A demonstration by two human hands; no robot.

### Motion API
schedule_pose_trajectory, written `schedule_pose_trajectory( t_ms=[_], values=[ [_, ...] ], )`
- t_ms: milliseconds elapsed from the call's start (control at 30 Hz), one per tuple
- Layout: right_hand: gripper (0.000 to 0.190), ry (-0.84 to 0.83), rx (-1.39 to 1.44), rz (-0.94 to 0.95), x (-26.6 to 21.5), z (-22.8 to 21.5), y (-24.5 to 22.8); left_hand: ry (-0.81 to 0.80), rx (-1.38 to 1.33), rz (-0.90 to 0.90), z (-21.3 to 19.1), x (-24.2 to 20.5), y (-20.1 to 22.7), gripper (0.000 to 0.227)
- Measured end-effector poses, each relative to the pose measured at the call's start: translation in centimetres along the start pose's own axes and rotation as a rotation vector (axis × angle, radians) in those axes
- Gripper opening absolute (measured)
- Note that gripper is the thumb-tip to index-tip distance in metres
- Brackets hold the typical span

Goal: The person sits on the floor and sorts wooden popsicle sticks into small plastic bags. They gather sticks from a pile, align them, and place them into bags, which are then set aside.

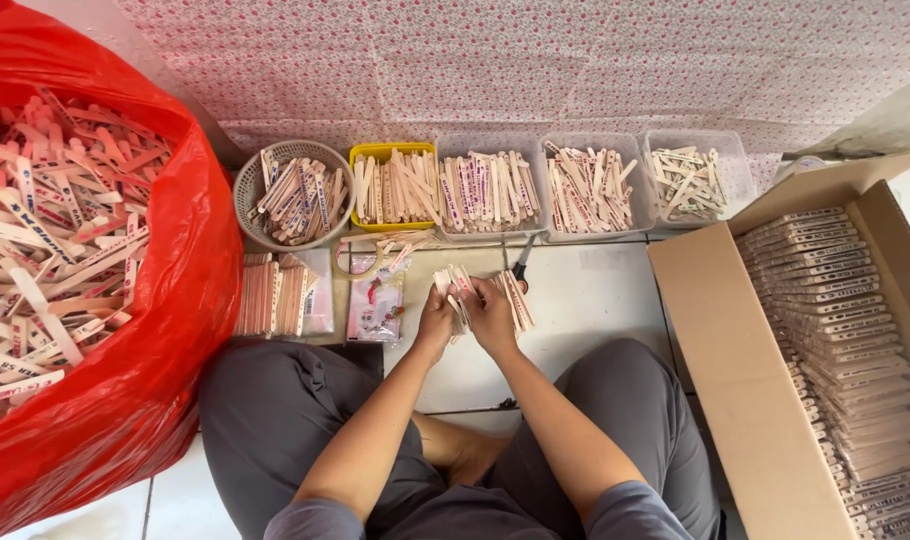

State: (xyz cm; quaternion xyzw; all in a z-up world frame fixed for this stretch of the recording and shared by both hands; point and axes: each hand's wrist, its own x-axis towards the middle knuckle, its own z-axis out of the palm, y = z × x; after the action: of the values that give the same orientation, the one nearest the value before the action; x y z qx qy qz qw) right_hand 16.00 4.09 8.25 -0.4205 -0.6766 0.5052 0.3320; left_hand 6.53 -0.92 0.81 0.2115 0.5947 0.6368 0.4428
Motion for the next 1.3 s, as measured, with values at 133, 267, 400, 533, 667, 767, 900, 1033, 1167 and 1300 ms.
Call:
schedule_pose_trajectory(
  t_ms=[133, 267, 400, 533, 667, 767, 900, 1033, 1167, 1300],
  values=[
    [0.013, -0.014, 0.064, 0.024, 0.4, 0.0, 1.3, 0.002, -0.039, -0.009, -0.5, 1.3, -2.2, 0.025],
    [0.016, -0.038, 0.163, 0.059, 1.1, -0.2, 4.3, -0.016, -0.009, 0.006, -0.8, 2.1, -3.1, 0.024],
    [0.019, -0.045, 0.103, 0.023, 1.1, -0.9, 2.4, 0.003, 0.017, 0.002, -0.5, 1.5, -1.9, 0.022],
    [0.026, 0.056, 0.11, 0.016, 1.4, -0.7, 3.4, 0.06, 0.185, -0.007, -0.2, 0.8, 0.6, 0.024],
    [0.037, 0.02, -0.083, -0.139, 1.2, 0.1, 5.9, 0.105, 0.315, -0.016, -0.2, 0.7, 1.9, 0.03],
    [0.042, 0.005, -0.189, -0.226, 1.0, 0.6, 5.7, 0.126, 0.334, -0.032, -0.3, 0.5, 2.2, 0.03],
    [0.047, -0.044, -0.233, -0.264, 0.9, 1.0, 5.6, 0.147, 0.252, -0.036, -0.2, -0.1, 2.6, 0.028],
    [0.056, -0.197, -0.129, -0.223, 1.5, 0.6, 6.4, 0.142, 0.177, -0.02, -0.5, 0.3, 1.7, 0.031],
    [0.049, -0.168, -0.004, -0.152, 1.7, 0.1, 7.3, 0.066, 0.149, 0.024, -0.7, 0.6, 1.5, 0.034],
    [0.03, -0.013, -0.026, -0.098, 0.9, -0.7, 3.1, 0.036, 0.196, 0.02, -0.7, 0.8, 1.4, 0.027]
  ],
)
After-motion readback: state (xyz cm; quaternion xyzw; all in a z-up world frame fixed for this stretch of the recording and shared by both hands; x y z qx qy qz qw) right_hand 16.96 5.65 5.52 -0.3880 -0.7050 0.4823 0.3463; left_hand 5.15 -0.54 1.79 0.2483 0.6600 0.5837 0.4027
